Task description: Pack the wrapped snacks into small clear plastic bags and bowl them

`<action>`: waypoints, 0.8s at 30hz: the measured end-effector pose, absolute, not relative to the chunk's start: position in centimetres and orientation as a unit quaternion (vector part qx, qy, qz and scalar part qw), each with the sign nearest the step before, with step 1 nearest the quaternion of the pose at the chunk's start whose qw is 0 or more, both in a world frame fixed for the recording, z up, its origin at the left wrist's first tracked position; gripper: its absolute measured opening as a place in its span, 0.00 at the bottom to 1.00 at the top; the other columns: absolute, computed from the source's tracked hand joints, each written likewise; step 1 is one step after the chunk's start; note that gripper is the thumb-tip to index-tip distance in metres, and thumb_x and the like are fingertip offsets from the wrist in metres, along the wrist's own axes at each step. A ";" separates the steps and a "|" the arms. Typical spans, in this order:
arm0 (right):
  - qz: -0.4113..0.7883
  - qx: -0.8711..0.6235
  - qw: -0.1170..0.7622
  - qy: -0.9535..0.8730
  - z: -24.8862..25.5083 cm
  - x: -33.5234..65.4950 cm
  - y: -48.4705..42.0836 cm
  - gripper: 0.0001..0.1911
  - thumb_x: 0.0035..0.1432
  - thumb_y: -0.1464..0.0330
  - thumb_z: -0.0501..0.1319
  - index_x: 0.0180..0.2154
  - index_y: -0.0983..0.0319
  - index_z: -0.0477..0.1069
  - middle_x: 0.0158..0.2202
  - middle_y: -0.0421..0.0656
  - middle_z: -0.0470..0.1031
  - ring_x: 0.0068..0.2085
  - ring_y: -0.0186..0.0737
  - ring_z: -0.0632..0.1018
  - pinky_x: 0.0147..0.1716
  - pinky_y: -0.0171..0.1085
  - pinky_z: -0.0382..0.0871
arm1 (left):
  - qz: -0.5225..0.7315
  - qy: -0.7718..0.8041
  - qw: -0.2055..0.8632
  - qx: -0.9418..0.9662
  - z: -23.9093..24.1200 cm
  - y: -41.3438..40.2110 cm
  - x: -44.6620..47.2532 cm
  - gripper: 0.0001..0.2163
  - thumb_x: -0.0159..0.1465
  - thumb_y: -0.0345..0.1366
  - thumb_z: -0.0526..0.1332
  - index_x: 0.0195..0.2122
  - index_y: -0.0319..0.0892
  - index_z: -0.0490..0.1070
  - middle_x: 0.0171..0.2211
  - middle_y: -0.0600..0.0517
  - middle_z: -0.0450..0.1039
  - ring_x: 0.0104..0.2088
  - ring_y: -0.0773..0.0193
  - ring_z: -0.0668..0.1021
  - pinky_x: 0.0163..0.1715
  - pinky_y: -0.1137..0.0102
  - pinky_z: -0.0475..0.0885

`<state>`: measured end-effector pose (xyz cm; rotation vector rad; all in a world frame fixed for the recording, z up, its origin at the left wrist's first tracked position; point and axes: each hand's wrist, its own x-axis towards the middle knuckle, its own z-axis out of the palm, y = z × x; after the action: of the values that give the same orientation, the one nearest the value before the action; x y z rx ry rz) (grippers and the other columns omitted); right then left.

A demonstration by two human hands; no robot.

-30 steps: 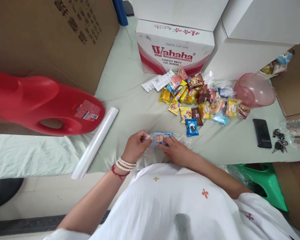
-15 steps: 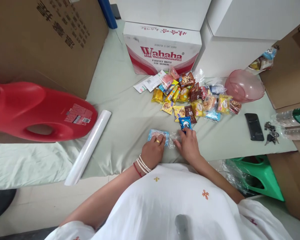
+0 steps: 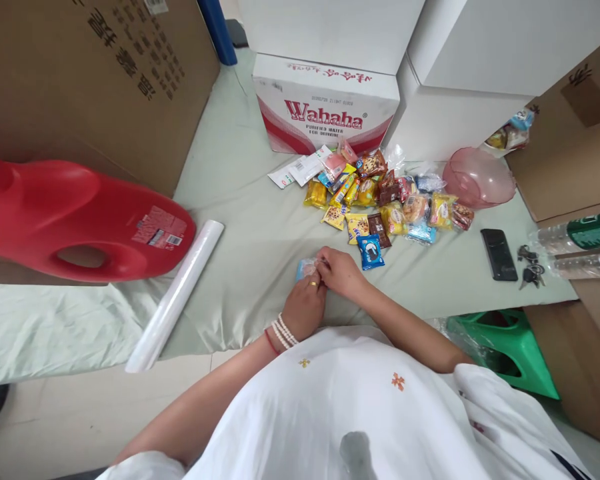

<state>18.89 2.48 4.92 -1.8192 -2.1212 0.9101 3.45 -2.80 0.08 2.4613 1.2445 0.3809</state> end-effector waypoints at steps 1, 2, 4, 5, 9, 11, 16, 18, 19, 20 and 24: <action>0.303 -0.610 0.094 -0.726 4.5 18.3 2.8 0.09 0.70 0.72 0.54 0.43 0.63 0.72 0.41 0.46 0.77 0.42 0.42 0.76 0.40 0.36 0.63 | 0.167 0.442 0.199 0.859 0.0 -2.8 2.6 0.21 0.66 0.28 0.53 0.59 0.37 0.73 0.58 0.36 0.74 0.57 0.49 0.76 0.55 0.54 0.74; 0.296 -0.605 0.087 -0.734 4.1 17.9 2.9 0.10 0.71 0.73 0.52 0.44 0.63 0.73 0.43 0.48 0.77 0.43 0.42 0.75 0.41 0.36 0.64 | 0.199 0.452 0.214 0.843 0.0 -2.8 1.7 0.22 0.65 0.29 0.53 0.60 0.39 0.71 0.61 0.37 0.72 0.59 0.51 0.75 0.58 0.55 0.73; 0.288 -0.595 0.077 -0.747 3.5 17.5 2.6 0.12 0.70 0.75 0.51 0.46 0.64 0.72 0.46 0.49 0.74 0.43 0.43 0.75 0.42 0.37 0.66 | 0.239 0.531 0.204 0.787 0.1 -2.4 0.2 0.22 0.66 0.32 0.53 0.61 0.41 0.70 0.61 0.39 0.72 0.60 0.50 0.74 0.60 0.52 0.71; 0.289 -0.590 0.075 -0.750 3.3 17.5 2.4 0.13 0.69 0.76 0.51 0.47 0.65 0.72 0.47 0.50 0.73 0.43 0.43 0.74 0.43 0.37 0.66 | 0.240 0.580 0.189 0.755 0.1 -2.2 -0.2 0.20 0.66 0.34 0.54 0.58 0.41 0.71 0.60 0.38 0.72 0.60 0.47 0.73 0.61 0.49 0.69; 0.312 -0.558 0.094 -0.763 3.2 18.1 1.3 0.12 0.68 0.74 0.53 0.50 0.68 0.70 0.49 0.53 0.69 0.45 0.45 0.72 0.48 0.41 0.69 | 0.215 0.643 0.224 0.700 0.4 -1.1 0.4 0.13 0.63 0.42 0.59 0.43 0.40 0.75 0.52 0.35 0.75 0.56 0.40 0.73 0.59 0.40 0.67; 0.329 -0.522 0.122 -0.778 3.4 18.7 0.7 0.15 0.67 0.70 0.58 0.53 0.68 0.68 0.51 0.54 0.67 0.50 0.47 0.71 0.52 0.45 0.69 | 0.247 0.614 0.307 0.683 0.7 -0.9 1.3 0.09 0.59 0.39 0.60 0.39 0.42 0.74 0.50 0.38 0.75 0.53 0.45 0.75 0.57 0.45 0.71; 0.315 -0.478 0.147 -0.806 3.8 19.3 -1.4 0.34 0.60 0.61 0.70 0.62 0.65 0.60 0.56 0.55 0.65 0.55 0.52 0.69 0.55 0.50 0.69 | 0.351 0.576 0.518 0.526 1.7 -0.9 2.7 0.10 0.51 0.34 0.57 0.36 0.45 0.67 0.44 0.49 0.77 0.45 0.57 0.78 0.46 0.62 0.77; 0.256 -0.505 0.126 -0.815 3.4 18.5 -1.9 0.37 0.60 0.60 0.70 0.63 0.68 0.59 0.56 0.56 0.66 0.55 0.54 0.68 0.53 0.51 0.69 | 0.359 0.599 0.514 0.498 2.0 -0.7 3.1 0.10 0.52 0.35 0.58 0.37 0.45 0.66 0.40 0.51 0.75 0.42 0.59 0.78 0.44 0.63 0.77; 0.222 -0.519 0.114 -0.818 3.2 18.0 -2.1 0.34 0.63 0.61 0.68 0.62 0.69 0.60 0.55 0.57 0.67 0.55 0.55 0.68 0.52 0.51 0.70 | 0.352 0.616 0.495 0.502 2.1 -0.7 3.3 0.11 0.53 0.37 0.59 0.38 0.45 0.66 0.39 0.52 0.75 0.42 0.59 0.78 0.44 0.63 0.77; 0.192 -0.527 0.102 -0.822 2.8 17.5 -2.1 0.29 0.65 0.62 0.65 0.61 0.70 0.61 0.53 0.57 0.68 0.54 0.55 0.68 0.50 0.51 0.70 | 0.341 0.634 0.469 0.512 2.2 -0.6 3.5 0.11 0.55 0.38 0.60 0.39 0.45 0.67 0.39 0.51 0.74 0.42 0.59 0.78 0.45 0.62 0.77; 0.137 -0.507 0.074 -0.848 2.0 16.3 -1.5 0.14 0.71 0.67 0.57 0.53 0.67 0.69 0.49 0.54 0.71 0.51 0.54 0.69 0.43 0.49 0.71 | 0.338 0.670 0.347 0.562 3.0 -0.5 3.1 0.16 0.58 0.44 0.62 0.45 0.44 0.67 0.49 0.45 0.71 0.50 0.53 0.77 0.49 0.57 0.77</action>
<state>16.35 -1.47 1.97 -1.5207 -2.5458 0.4106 3.15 -0.49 3.00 1.4577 1.7382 0.8761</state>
